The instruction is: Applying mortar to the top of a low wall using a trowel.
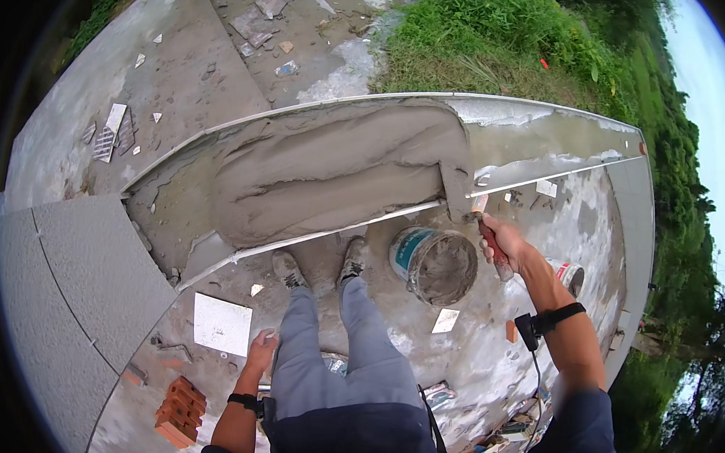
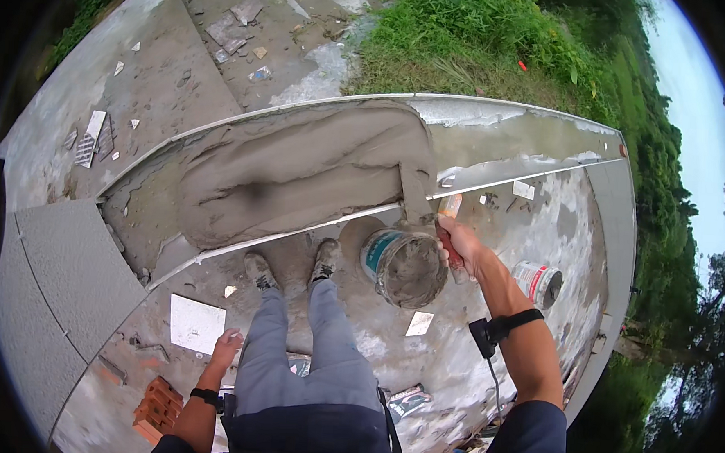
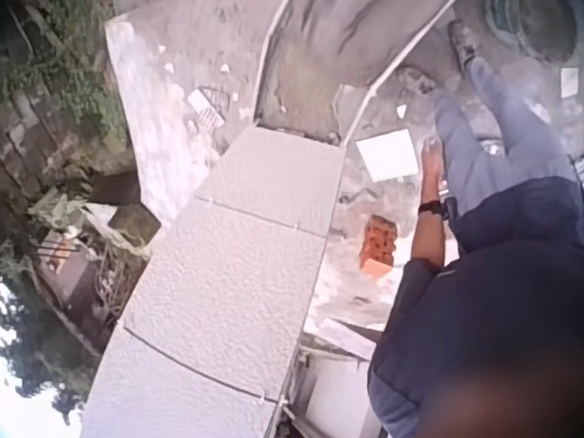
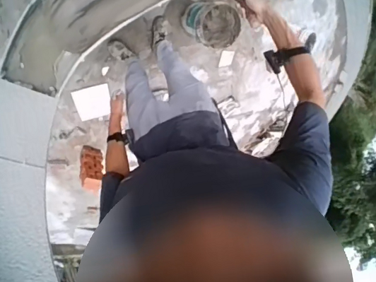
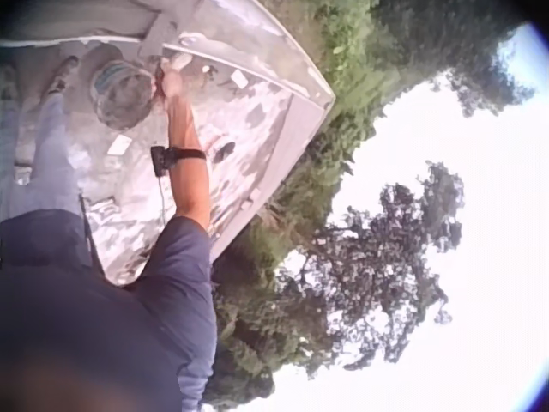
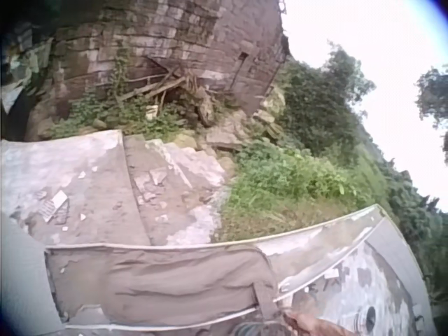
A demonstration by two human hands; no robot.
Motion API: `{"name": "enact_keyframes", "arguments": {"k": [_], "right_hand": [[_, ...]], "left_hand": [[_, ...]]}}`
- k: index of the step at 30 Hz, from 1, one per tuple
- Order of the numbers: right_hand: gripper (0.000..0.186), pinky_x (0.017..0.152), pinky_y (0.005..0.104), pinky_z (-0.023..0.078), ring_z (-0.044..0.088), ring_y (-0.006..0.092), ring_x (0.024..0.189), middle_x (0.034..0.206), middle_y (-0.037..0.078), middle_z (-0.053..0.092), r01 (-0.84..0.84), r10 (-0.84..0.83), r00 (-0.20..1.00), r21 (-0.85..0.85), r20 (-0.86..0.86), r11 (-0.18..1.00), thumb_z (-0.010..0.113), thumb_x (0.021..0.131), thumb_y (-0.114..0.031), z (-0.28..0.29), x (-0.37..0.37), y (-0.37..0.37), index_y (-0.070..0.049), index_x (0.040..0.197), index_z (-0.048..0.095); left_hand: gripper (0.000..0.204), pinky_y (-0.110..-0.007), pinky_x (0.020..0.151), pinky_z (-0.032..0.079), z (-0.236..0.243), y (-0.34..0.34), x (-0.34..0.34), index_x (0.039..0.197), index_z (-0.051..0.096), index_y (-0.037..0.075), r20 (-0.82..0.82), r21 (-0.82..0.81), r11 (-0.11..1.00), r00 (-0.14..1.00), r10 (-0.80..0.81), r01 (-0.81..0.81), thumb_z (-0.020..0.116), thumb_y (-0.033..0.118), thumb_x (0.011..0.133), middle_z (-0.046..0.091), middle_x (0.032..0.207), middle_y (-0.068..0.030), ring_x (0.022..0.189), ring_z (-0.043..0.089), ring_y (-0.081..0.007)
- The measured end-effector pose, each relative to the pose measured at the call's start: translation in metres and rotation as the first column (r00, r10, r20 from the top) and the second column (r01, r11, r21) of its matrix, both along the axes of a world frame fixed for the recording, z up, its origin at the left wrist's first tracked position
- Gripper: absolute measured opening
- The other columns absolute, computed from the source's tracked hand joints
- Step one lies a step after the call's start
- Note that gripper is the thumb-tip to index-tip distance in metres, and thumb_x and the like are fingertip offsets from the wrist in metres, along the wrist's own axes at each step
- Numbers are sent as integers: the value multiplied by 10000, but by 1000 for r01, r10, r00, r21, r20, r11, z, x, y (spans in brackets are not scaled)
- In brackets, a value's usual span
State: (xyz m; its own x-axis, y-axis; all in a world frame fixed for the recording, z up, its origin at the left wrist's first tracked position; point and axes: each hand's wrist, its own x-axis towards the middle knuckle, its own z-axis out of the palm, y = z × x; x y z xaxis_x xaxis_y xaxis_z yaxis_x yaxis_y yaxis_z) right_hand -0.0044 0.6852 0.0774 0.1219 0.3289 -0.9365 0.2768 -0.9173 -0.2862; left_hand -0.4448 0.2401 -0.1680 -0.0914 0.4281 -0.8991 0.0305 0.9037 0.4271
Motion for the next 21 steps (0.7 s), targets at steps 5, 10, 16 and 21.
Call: {"name": "enact_keyframes", "arguments": {"k": [5, 10, 16, 21], "right_hand": [[386, 392, 253, 395, 474, 94, 470, 655, 3, 505, -16, -37, 954, -175, -296, 984, 439, 993, -466, 3, -80, -51, -88, 930, 489], [319, 481, 359, 472, 551, 209, 497, 642, 58, 550, -581, 578, 799, 37, -165, 813, 501, 986, -390, 8, -135, -67, -73, 1017, 478], [316, 681, 488, 508, 645, 391, 791, 892, 177, 668, -970, 882, 1, 216, 472, -114, 590, 915, -304, 30, -170, -65, -31, 1011, 464], [269, 614, 458, 529, 650, 374, 709, 881, 170, 636, -903, 789, -265, 144, 555, -404, 562, 921, -261, 36, -214, -57, -24, 996, 460]], "left_hand": [[430, -315, 826, 480, 1, -5, -7, 1248, 566, 29, -16, -42, 999, 1000, -19, 18, 618, 287, 908, 688, 973, -142, 909, 628, -197], [434, -308, 852, 478, 8, 1, -13, 1265, 556, 32, -11, -32, 999, 1000, 25, -26, 611, 279, 913, 687, 1005, -151, 945, 634, -209], [473, -361, 759, 524, 16, -6, -18, 1280, 537, 29, 10, -101, 986, 991, 133, -132, 626, 294, 898, 684, 1010, -152, 944, 644, -217], [470, -350, 736, 526, 3, -32, -14, 1271, 546, 40, 1, -99, 989, 994, 108, -107, 628, 313, 898, 689, 999, -150, 908, 650, -219]]}}
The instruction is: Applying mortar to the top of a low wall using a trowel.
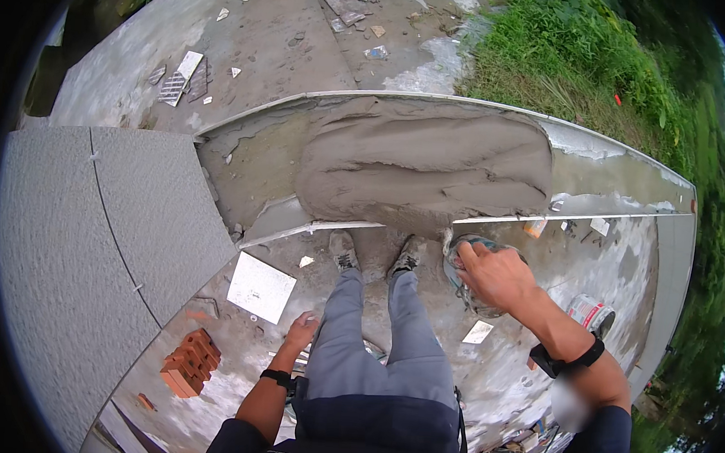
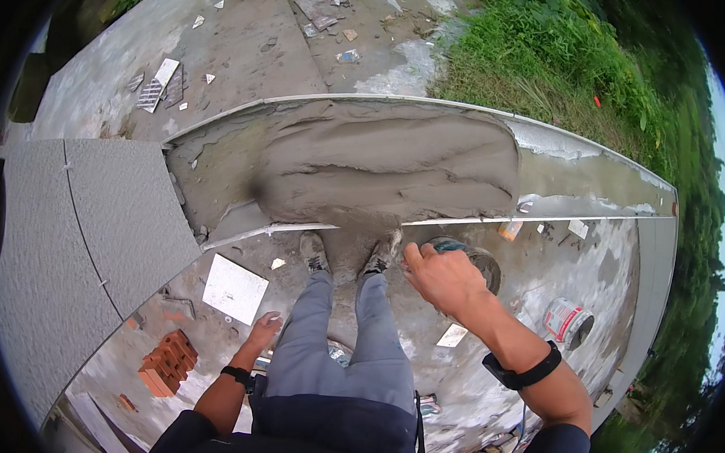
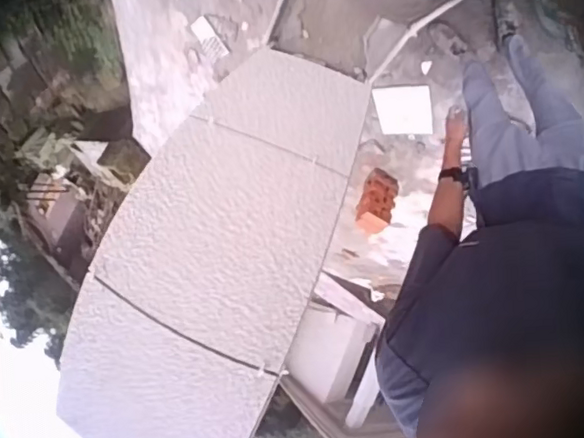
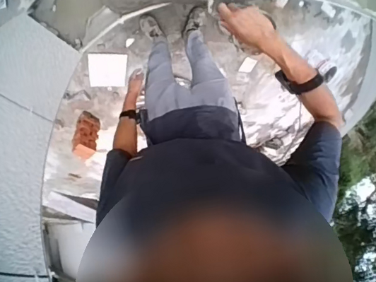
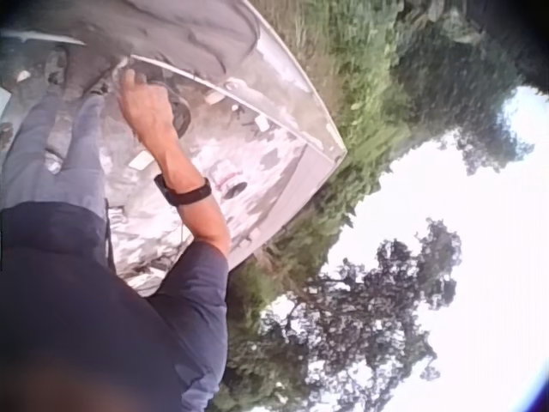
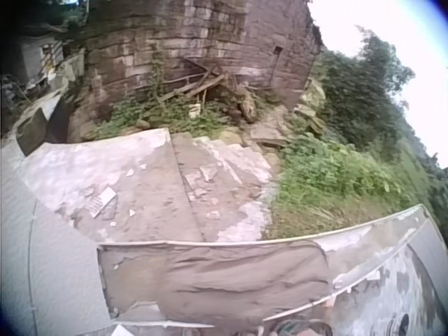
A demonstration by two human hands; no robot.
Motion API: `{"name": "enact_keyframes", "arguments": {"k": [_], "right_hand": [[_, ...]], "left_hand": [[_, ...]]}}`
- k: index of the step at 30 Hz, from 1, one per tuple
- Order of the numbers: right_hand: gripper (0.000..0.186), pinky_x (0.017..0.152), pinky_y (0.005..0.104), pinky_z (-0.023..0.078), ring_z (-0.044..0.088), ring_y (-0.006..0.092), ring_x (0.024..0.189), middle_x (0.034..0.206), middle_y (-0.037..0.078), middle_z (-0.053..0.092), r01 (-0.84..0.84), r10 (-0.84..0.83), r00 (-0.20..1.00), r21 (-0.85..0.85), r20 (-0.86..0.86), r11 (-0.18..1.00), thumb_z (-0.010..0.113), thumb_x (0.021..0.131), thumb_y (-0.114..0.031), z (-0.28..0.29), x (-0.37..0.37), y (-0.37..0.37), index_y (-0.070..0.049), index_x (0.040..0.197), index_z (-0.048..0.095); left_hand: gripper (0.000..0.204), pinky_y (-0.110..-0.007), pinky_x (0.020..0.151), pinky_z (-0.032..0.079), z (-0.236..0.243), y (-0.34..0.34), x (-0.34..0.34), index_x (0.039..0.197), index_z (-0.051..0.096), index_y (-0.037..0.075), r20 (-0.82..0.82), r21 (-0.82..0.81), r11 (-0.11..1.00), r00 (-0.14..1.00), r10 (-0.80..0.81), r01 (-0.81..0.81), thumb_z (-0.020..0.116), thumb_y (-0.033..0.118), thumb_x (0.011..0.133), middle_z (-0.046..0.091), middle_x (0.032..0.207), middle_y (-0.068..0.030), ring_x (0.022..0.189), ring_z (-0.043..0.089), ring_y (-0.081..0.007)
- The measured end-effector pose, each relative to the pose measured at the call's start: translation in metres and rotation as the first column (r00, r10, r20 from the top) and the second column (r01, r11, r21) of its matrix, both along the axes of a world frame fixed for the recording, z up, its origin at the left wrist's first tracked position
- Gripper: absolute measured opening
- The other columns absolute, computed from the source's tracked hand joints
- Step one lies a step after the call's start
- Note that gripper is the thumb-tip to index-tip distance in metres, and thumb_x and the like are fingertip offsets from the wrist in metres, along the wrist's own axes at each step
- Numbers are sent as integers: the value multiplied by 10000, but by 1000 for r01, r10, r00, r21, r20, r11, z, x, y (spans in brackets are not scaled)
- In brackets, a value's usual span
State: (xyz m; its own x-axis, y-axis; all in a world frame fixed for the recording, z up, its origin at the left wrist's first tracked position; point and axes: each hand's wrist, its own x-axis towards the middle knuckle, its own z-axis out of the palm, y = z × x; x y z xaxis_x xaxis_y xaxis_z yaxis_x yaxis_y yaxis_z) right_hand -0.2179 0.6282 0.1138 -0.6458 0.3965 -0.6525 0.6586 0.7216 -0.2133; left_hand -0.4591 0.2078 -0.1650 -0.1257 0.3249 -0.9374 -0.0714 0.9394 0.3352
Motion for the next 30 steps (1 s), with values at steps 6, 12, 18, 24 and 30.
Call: {"name": "enact_keyframes", "arguments": {"k": [6, 12, 18, 24, 30], "right_hand": [[211, 587, 443, 537, 658, 369, 684, 894, 172, 618, -167, 163, 984, 61, 69, 984, 550, 887, -178, -14, -3, 12, -31, 1011, 465], [170, 599, 440, 532, 667, 361, 710, 904, 178, 634, -156, 128, 973, 140, 190, 978, 522, 894, -150, -4, 75, 41, -44, 1018, 474], [216, 624, 456, 520, 662, 353, 723, 870, 189, 644, -33, -56, 941, 253, 334, 967, 546, 905, -224, 24, 143, 67, -49, 1011, 476], [330, 585, 453, 521, 659, 362, 697, 853, 169, 646, 73, -99, 987, 199, 124, 977, 615, 883, -304, 23, 96, 33, -54, 1027, 456], [269, 601, 437, 541, 664, 365, 700, 892, 180, 640, -117, 120, 992, 78, -44, 990, 549, 909, -251, -35, -34, 18, -36, 1043, 460]], "left_hand": [[475, -306, 824, 495, -4, -11, 9, 1254, 554, 18, -33, 37, 999, 999, 15, -14, 629, 329, 903, 692, 1016, -166, 920, 651, -215], [490, -316, 857, 491, 1, -1, 15, 1258, 549, 10, -42, 43, 998, 998, -45, 46, 629, 336, 902, 686, 1044, -183, 975, 647, -226], [511, -329, 898, 478, -10, 11, 21, 1253, 553, 16, 17, 30, 999, 1000, -25, 24, 633, 362, 886, 671, 1083, -205, 1022, 642, -258], [471, -293, 796, 481, -9, 17, 16, 1256, 546, 7, -68, 94, 987, 990, -121, 127, 637, 306, 904, 666, 951, -110, 856, 606, -177], [511, -362, 916, 477, 15, 40, 6, 1267, 567, 89, -50, -7, 995, 994, -100, 100, 625, 409, 873, 634, 1180, -201, 1071, 622, -314]]}}
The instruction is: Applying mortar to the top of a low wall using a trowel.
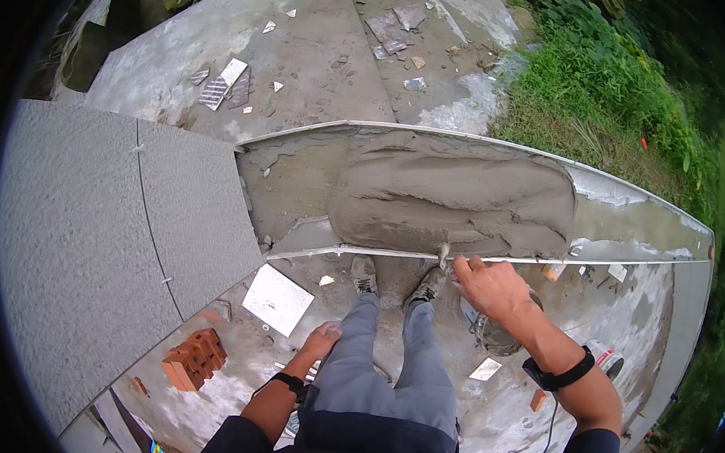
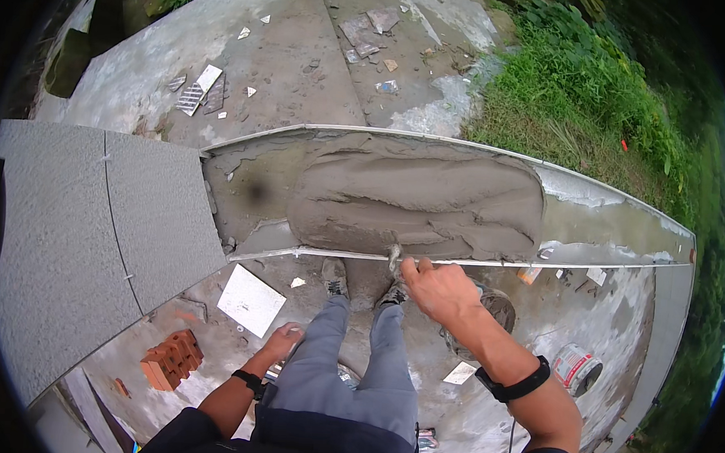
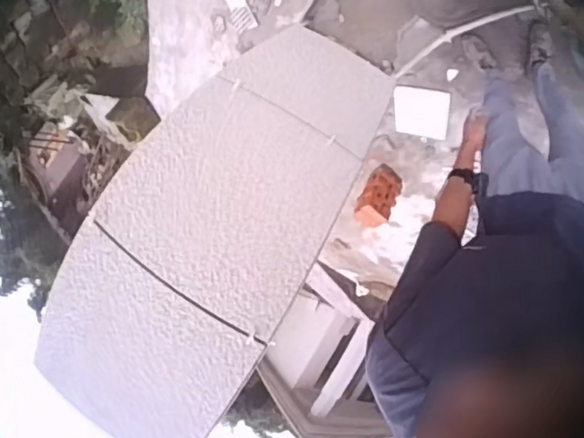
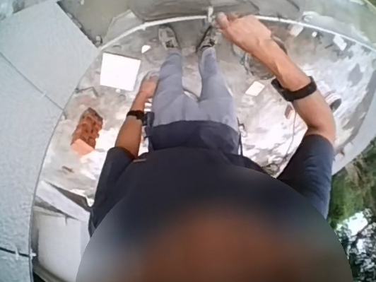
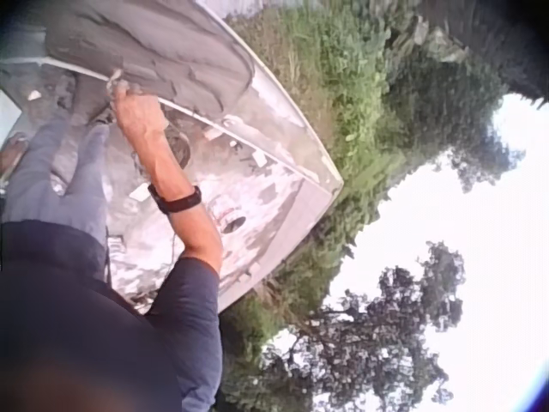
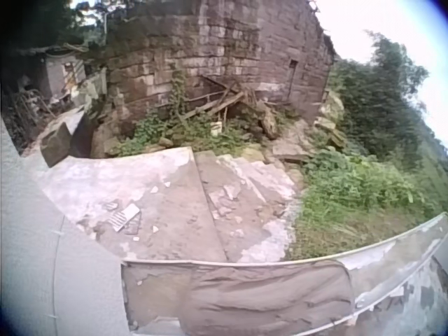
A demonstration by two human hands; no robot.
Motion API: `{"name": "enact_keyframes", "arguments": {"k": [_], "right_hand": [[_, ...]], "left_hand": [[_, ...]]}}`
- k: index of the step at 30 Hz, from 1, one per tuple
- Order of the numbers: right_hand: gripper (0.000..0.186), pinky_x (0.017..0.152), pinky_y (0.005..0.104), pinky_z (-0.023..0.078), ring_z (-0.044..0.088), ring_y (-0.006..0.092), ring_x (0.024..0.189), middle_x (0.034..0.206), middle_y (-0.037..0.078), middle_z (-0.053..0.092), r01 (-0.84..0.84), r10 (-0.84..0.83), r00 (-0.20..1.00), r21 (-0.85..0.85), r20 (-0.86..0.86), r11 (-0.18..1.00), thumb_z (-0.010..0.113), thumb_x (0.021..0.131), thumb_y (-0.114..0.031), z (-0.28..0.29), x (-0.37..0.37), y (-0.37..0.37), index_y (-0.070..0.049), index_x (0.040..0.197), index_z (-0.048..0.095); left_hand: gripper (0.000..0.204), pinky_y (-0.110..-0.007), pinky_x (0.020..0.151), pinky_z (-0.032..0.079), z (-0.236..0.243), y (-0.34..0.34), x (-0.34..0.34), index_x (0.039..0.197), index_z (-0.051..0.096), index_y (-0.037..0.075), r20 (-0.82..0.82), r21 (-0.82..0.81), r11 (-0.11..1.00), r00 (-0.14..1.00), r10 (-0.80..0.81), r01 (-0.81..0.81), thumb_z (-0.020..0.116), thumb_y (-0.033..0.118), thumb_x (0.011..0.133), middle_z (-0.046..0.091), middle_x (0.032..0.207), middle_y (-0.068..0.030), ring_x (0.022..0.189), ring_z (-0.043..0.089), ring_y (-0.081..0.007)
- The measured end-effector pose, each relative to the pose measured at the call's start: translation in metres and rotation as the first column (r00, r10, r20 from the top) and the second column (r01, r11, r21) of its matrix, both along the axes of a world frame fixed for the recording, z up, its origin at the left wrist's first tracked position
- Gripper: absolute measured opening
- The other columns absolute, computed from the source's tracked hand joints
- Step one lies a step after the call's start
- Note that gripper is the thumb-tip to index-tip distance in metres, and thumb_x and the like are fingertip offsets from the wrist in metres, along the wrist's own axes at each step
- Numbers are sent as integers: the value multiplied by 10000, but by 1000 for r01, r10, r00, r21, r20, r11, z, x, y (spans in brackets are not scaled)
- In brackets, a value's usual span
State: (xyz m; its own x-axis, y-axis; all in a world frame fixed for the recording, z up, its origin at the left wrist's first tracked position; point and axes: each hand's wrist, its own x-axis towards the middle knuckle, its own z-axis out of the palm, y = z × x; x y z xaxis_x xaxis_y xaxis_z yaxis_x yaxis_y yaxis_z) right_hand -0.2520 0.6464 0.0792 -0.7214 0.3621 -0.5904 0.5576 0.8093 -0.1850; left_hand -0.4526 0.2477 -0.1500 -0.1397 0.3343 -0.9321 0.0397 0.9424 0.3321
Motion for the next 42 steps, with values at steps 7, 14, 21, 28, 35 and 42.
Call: {"name": "enact_keyframes", "arguments": {"k": [7, 14, 21, 28, 35, 42], "right_hand": [[229, 584, 441, 530, 665, 358, 693, 854, 189, 639, 63, -43, 995, 225, -96, 972, 544, 901, -191, -32, -56, 65, -14, 1029, 474], [335, 733, 516, 477, 623, 436, 850, 908, 234, 665, 259, -263, 952, -49, -159, 965, 549, 927, -322, -28, -82, 62, -17, 1050, 486], [388, 795, 519, 468, 618, 439, 914, 945, 252, 662, 484, -485, 874, -34, -43, 875, 514, 930, -353, -8, -16, 67, -1, 1093, 510], [384, 818, 505, 474, 620, 434, 937, 965, 249, 664, 578, -582, 813, 103, 4, 809, 519, 925, -361, -3, 78, 92, -17, 1096, 521], [396, 855, 506, 463, 611, 437, 976, 991, 251, 663, 708, -724, 689, 180, 33, 682, 538, 917, -356, -7, 141, 112, -7, 1105, 532], [284, 407, 267, 402, 469, 114, 462, 647, 13, 497, 494, -866, -311, -711, 392, -499, 481, 987, -351, -20, 133, 74, -92, 871, 483]], "left_hand": [[526, -370, 907, 482, 3, -8, -4, 1273, 556, 68, -15, 96, 995, 1000, 6, -5, 624, 407, 876, 658, 1107, -218, 1045, 631, -328], [529, -355, 865, 497, -20, -68, -2, 1260, 559, 39, -16, -21, 996, 996, 90, -91, 633, 389, 871, 669, 1079, -221, 1002, 653, -310], [492, -338, 890, 489, -11, -28, -19, 1253, 553, 26, 82, -27, 983, 980, 182, -181, 637, 328, 874, 674, 1074, -210, 998, 656, -269], [468, -338, 897, 483, -8, 5, -20, 1268, 550, 28, 65, 35, 991, 990, 124, -127, 630, 297, 894, 678, 1077, -179, 1013, 641, -264], [457, -319, 789, 499, -29, -35, -29, 1259, 559, 22, 57, 57, 989, 989, 133, -136, 637, 287, 895, 676, 969, -144, 876, 629, -191], [424, -306, 740, 499, -25, -27, -27, 1256, 547, 27, 38, 38, 993, 993, 112, -114, 621, 253, 906, 666, 995, -102, 848, 636, -173]]}}
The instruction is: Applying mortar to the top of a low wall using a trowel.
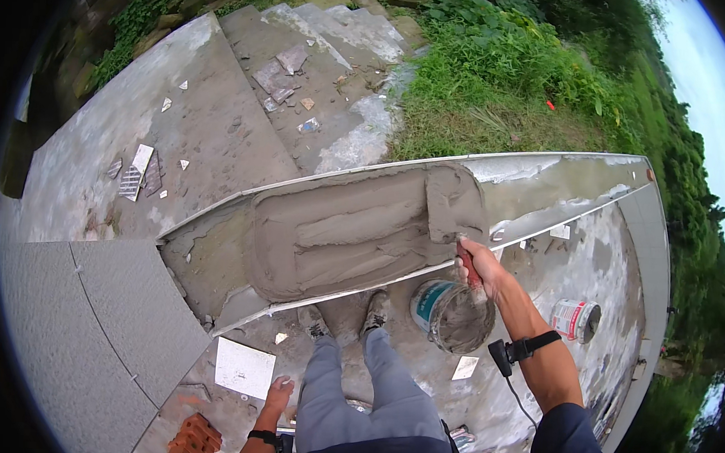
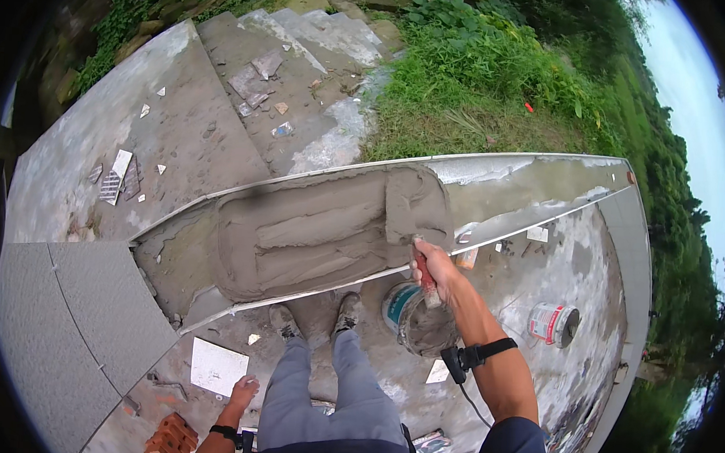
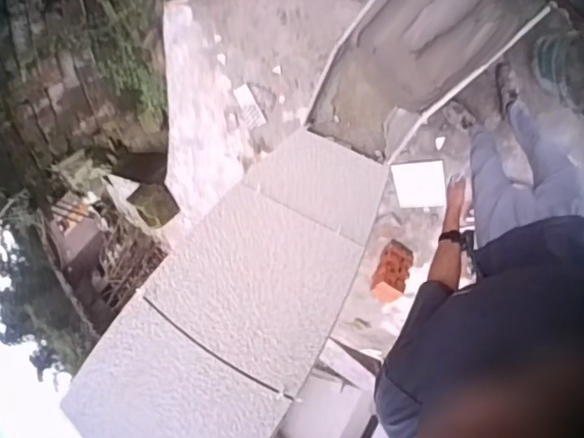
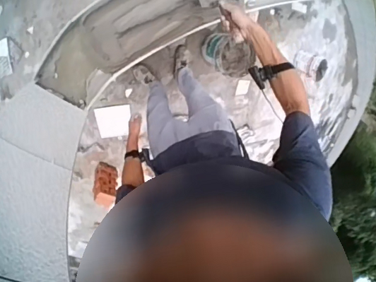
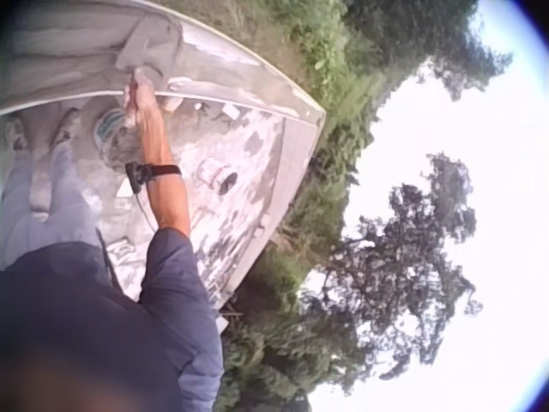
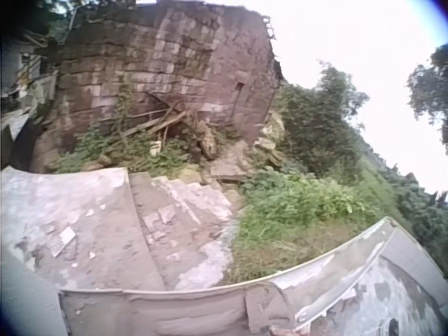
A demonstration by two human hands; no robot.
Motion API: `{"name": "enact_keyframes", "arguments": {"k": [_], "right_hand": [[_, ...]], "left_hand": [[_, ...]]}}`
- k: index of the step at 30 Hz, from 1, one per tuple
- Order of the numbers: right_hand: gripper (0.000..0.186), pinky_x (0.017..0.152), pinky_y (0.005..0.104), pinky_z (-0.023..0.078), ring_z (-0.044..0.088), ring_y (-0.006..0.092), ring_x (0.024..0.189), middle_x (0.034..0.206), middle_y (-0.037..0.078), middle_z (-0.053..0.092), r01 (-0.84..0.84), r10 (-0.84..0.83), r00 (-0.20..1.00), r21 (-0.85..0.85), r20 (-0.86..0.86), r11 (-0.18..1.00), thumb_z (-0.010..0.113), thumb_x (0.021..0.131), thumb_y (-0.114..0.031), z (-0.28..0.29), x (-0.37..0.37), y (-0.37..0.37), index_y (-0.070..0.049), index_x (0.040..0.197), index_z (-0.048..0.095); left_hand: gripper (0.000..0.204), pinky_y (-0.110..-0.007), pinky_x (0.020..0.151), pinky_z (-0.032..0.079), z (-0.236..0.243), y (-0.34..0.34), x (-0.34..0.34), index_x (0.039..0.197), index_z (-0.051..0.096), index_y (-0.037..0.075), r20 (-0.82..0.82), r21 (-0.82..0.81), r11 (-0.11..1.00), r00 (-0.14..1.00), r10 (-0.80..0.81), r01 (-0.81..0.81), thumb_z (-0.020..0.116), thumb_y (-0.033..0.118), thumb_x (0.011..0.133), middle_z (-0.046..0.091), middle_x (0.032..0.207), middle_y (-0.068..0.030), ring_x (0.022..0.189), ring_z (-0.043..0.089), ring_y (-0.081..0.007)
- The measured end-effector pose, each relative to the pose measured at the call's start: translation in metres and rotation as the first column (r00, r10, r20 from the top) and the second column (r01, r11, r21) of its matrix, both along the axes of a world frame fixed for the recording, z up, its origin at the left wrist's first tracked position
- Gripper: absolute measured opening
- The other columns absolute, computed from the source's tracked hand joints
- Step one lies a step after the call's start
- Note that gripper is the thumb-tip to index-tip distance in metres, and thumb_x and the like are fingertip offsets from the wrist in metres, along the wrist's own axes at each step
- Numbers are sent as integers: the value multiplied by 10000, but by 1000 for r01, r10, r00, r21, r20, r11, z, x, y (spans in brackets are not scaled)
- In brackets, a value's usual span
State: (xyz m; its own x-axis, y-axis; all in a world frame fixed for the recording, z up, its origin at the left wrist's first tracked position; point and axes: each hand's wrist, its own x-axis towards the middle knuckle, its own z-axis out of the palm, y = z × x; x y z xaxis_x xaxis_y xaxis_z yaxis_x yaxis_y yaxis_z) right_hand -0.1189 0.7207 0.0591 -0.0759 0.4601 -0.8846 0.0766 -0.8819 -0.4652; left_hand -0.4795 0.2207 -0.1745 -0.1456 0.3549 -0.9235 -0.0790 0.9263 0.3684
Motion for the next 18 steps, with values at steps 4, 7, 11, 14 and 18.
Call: {"name": "enact_keyframes", "arguments": {"k": [4, 7, 11, 14, 18], "right_hand": [[338, 386, 246, 363, 450, 85, 469, 666, 3, 483, -482, 475, 870, -24, -128, 876, 494, 985, -412, 7, -36, -45, -75, 987, 484], [358, 621, 453, 515, 652, 351, 670, 797, 188, 656, -955, 683, 220, 296, 696, 6, 513, 959, -369, -25, -22, -55, -15, 1001, 482], [354, 707, 503, 505, 653, 424, 803, 818, 230, 672, -997, 566, -63, -76, 822, -1, 533, 934, -336, 10, 25, -5, -1, 1027, 466], [350, 713, 517, 499, 647, 432, 801, 800, 243, 664, -986, 446, -118, -158, 887, 52, 533, 930, -327, 21, 95, 42, 7, 1012, 468], [340, 606, 478, 511, 658, 377, 690, 715, 200, 649, -989, 322, -95, -125, 942, 73, 513, 951, -341, 11, 142, 84, -3, 965, 477]], "left_hand": [[433, -299, 719, 484, 6, 19, 15, 1250, 563, 28, -6, -1, 999, 999, -39, 39, 640, 257, 890, 658, 911, -95, 799, 602, -155], [436, -291, 710, 482, 14, 44, 29, 1253, 562, 30, 9, 1, 1000, 1000, -4, 4, 640, 255, 888, 658, 908, -86, 790, 597, -148], [451, -299, 730, 486, 27, 60, 37, 1283, 539, 47, -14, -13, 999, 999, 47, -47, 626, 245, 888, 659, 966, -81, 830, 611, -159], [459, -294, 714, 478, 25, 69, 59, 1291, 530, 35, -20, -6, 999, 999, 46, -46, 623, 237, 890, 652, 950, -73, 817, 599, -150], [458, -274, 676, 462, 18, 62, 83, 1270, 539, -17, -52, -25, 996, 996, 79, -80, 626, 232, 896, 639, 860, -67, 753, 562, -120]]}}
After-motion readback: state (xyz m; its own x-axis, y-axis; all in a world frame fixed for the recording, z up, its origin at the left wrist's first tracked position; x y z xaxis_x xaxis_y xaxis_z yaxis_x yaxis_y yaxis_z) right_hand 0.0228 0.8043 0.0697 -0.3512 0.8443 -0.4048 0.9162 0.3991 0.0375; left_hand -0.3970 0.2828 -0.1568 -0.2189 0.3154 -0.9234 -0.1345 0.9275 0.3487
